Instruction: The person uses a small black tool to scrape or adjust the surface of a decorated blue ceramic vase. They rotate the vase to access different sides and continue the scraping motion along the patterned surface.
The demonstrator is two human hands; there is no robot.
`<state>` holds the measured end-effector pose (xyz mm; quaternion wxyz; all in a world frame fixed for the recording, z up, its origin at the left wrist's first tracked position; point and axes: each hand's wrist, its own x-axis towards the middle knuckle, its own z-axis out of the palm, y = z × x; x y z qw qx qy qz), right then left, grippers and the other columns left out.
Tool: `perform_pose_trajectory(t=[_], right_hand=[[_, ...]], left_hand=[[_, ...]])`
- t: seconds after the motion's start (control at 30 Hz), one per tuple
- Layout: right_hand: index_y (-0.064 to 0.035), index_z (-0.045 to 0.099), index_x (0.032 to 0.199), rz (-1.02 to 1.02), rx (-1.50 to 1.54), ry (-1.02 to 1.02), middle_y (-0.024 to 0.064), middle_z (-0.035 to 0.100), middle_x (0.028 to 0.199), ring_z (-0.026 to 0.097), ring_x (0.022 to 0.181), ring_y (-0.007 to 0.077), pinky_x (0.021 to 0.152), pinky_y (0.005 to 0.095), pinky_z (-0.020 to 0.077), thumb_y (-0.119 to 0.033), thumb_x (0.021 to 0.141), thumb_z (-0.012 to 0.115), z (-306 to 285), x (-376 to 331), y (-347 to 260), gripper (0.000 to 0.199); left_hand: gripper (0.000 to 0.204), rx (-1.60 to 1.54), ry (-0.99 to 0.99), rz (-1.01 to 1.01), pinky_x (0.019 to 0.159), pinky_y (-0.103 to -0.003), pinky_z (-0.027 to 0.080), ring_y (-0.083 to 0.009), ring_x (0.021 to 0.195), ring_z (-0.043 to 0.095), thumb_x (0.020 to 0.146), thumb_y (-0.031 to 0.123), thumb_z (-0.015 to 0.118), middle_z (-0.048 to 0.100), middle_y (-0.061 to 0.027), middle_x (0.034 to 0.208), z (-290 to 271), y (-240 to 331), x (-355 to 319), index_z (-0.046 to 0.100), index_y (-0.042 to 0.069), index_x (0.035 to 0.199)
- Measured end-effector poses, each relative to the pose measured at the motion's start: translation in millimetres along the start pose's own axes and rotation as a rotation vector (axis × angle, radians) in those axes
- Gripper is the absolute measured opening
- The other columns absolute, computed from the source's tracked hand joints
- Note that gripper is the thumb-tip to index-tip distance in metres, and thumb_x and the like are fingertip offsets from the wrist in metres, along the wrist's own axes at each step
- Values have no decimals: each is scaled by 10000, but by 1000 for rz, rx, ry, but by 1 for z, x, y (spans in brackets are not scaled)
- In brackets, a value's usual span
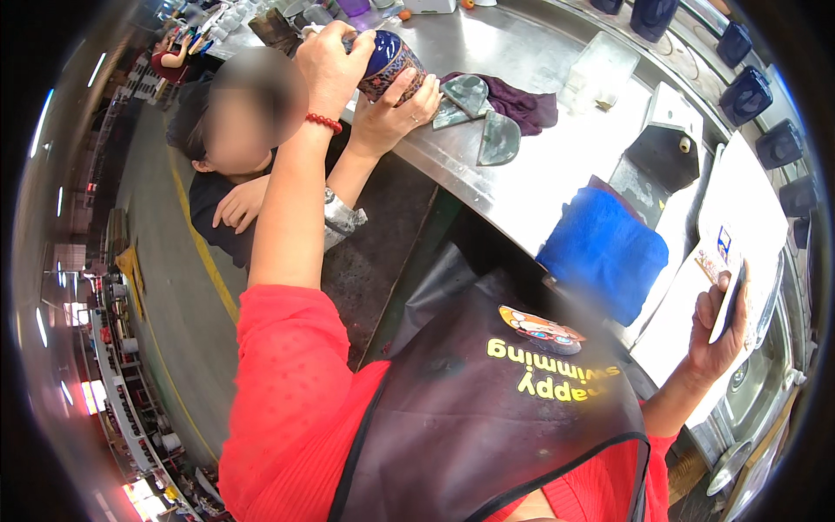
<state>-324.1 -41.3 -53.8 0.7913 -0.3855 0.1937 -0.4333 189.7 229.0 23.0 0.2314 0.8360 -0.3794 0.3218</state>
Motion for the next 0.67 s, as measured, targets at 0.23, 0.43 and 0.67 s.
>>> perform_pose_trajectory(t=[0.23, 0.43, 0.67], right_hand=[[-7, 375, 1539, -26, -96, -9, 122, 604, 1058, 415, 625, 64, 529, 205, 365, -236, 1102, 464, -13, 5, -21, 502], [6, 433, 1495, -149, -279, 7, 241, 531, 1440, 564, 766, 80, 592, 205, 479, -214, 1101, 458, -11, 18, -38, 452], [-14, 603, 1354, -520, -687, -434, 325, 299, 1612, 312, 1505, 453, 999, 495, 583, -20, 988, 462, 18, 80, -84, 392]], left_hand=[[444, 16, -110, -111, 755, -393, 556, -334, 838, 737, 904, 476, 716, 751, -175, 870, 2, -15, 6, 750, 39, 978], [552, 237, 74, -1, 790, -412, 550, -370, 907, 721, 922, 529, 686, 747, -194, 955, -9, 4, 6, 680, 95, 1262], [391, -615, 47, 95, 811, -296, 539, -177, 908, 647, 940, 163, 744, 680, -148, 1063, -3, 123, -30, 623, -59, 1238]])
